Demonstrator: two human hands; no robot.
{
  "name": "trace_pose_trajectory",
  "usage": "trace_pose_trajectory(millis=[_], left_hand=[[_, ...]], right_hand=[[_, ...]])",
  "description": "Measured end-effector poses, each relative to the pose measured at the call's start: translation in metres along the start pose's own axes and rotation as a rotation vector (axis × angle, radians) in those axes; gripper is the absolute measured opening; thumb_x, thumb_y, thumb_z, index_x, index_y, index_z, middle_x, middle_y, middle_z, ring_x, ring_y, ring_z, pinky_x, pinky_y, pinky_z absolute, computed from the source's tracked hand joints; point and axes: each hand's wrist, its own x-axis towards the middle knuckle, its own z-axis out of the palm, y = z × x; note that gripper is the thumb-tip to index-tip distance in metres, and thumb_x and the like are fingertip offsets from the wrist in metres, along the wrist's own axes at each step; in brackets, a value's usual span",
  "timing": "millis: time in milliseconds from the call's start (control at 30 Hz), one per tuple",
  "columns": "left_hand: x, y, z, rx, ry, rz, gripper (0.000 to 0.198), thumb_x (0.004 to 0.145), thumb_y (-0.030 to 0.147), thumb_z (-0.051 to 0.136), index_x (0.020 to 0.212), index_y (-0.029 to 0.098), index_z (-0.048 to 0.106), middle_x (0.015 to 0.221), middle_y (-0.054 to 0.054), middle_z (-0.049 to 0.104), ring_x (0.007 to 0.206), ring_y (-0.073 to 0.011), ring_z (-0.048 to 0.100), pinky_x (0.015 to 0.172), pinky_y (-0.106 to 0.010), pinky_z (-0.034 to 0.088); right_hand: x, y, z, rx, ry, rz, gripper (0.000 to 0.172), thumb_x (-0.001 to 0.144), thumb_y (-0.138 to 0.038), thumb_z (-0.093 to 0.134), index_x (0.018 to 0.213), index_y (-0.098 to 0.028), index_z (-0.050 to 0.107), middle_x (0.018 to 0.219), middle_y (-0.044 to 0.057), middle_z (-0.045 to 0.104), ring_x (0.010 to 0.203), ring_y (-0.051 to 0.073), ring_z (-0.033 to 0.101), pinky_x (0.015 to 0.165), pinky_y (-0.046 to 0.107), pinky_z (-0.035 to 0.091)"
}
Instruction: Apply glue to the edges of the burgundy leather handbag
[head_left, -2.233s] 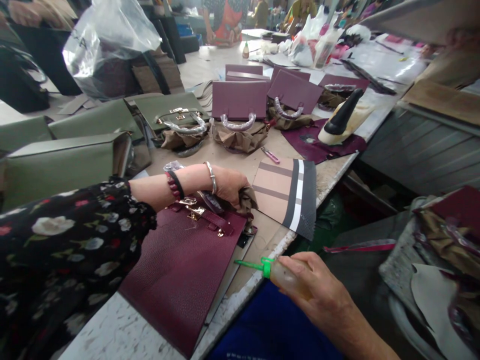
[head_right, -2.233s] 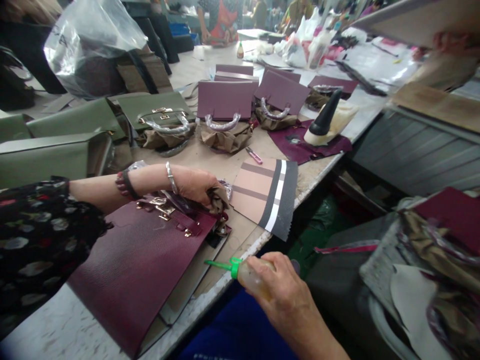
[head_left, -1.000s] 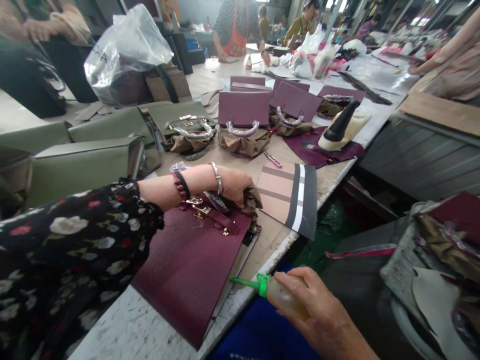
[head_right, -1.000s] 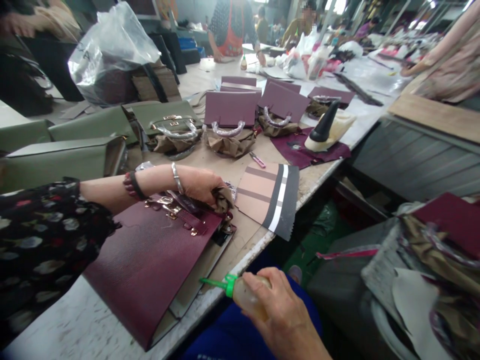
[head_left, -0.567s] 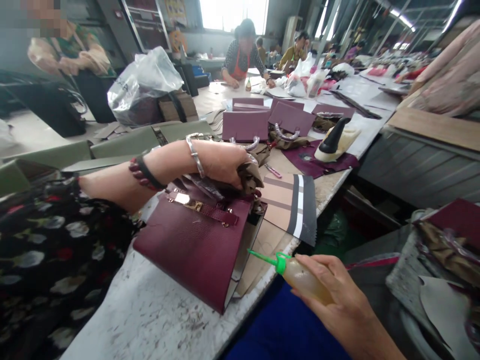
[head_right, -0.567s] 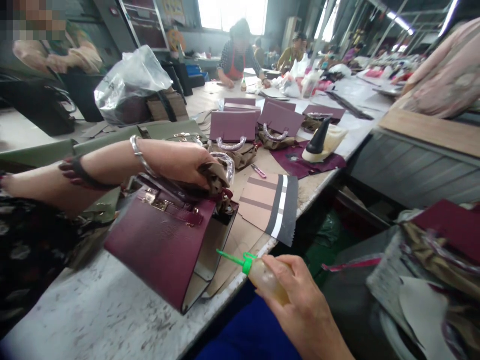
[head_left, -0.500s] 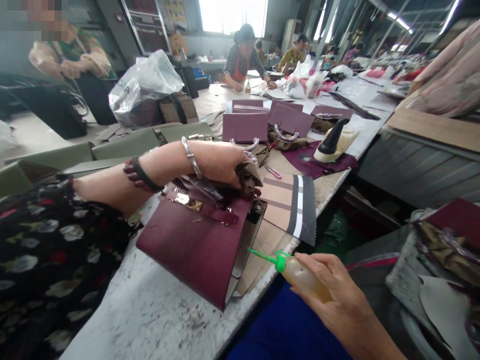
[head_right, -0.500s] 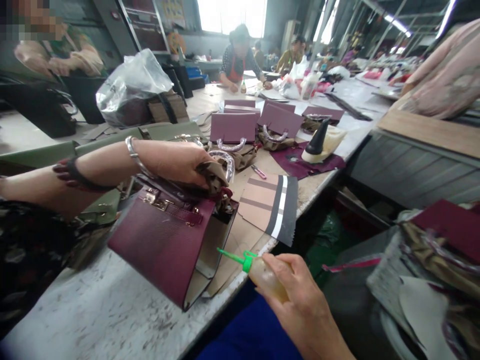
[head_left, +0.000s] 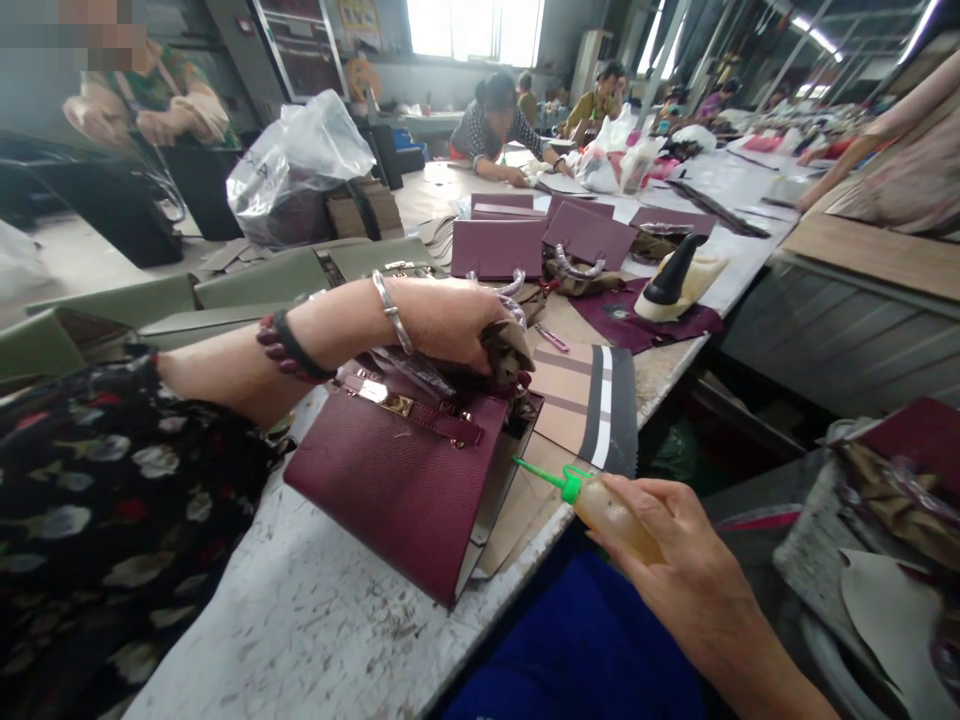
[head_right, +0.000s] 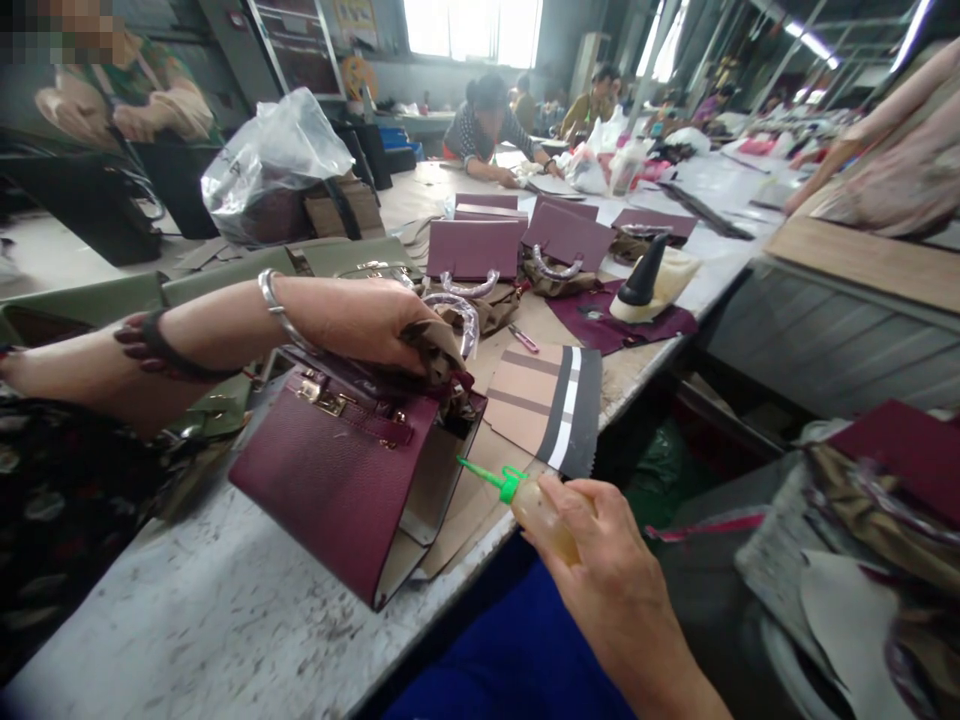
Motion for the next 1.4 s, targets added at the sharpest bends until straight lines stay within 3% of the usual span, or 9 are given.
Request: trace_pose_trajectory(millis=[533, 767, 1033, 1233, 1400], left_hand=[[-0.005, -0.002, 0.000, 0.022, 0.007, -0.006, 0.035, 0.073, 0.014, 0.066, 0.105, 0.028, 0.067, 0.077, 0.007, 0.068, 0.067, -0.0069, 0.056, 0.065, -0.017, 0.036], [-0.011, 0.002, 0.000, 0.007, 0.006, -0.010, 0.027, 0.074, 0.015, 0.063, 0.100, 0.021, 0.068, 0.079, 0.003, 0.069, 0.069, -0.0096, 0.056, 0.066, -0.020, 0.036], [-0.012, 0.003, 0.001, -0.049, -0.035, -0.055, 0.034, 0.074, 0.018, 0.064, 0.105, 0.030, 0.067, 0.085, 0.006, 0.069, 0.075, -0.0106, 0.060, 0.068, -0.019, 0.038], [-0.013, 0.001, 0.002, -0.038, -0.028, -0.048, 0.032, 0.074, 0.018, 0.063, 0.105, 0.030, 0.067, 0.085, 0.005, 0.069, 0.074, -0.0103, 0.060, 0.067, -0.019, 0.038], [-0.014, 0.001, 0.003, -0.047, -0.003, -0.012, 0.033, 0.075, 0.016, 0.063, 0.105, 0.030, 0.067, 0.085, 0.005, 0.070, 0.073, -0.0094, 0.059, 0.067, -0.018, 0.037]], right_hand=[[-0.034, -0.011, 0.026, 0.056, -0.188, -0.082, 0.028, 0.093, -0.034, 0.042, 0.119, -0.026, 0.051, 0.096, 0.007, 0.053, 0.082, 0.021, 0.060, 0.067, 0.035, 0.058], [-0.019, -0.009, 0.012, -0.007, -0.055, -0.049, 0.032, 0.092, -0.039, 0.047, 0.119, -0.023, 0.054, 0.101, 0.009, 0.054, 0.087, 0.022, 0.060, 0.074, 0.036, 0.057], [-0.032, -0.014, 0.021, 0.009, -0.163, -0.068, 0.030, 0.091, -0.030, 0.047, 0.120, -0.025, 0.053, 0.100, 0.007, 0.055, 0.086, 0.021, 0.060, 0.069, 0.033, 0.058], [-0.025, -0.008, 0.016, -0.036, -0.065, -0.064, 0.032, 0.094, -0.039, 0.044, 0.120, -0.022, 0.051, 0.101, 0.009, 0.053, 0.088, 0.022, 0.060, 0.070, 0.036, 0.058], [-0.029, -0.009, 0.018, -0.022, -0.125, -0.111, 0.029, 0.094, -0.036, 0.042, 0.118, -0.024, 0.053, 0.098, 0.008, 0.054, 0.085, 0.021, 0.060, 0.067, 0.033, 0.058]])
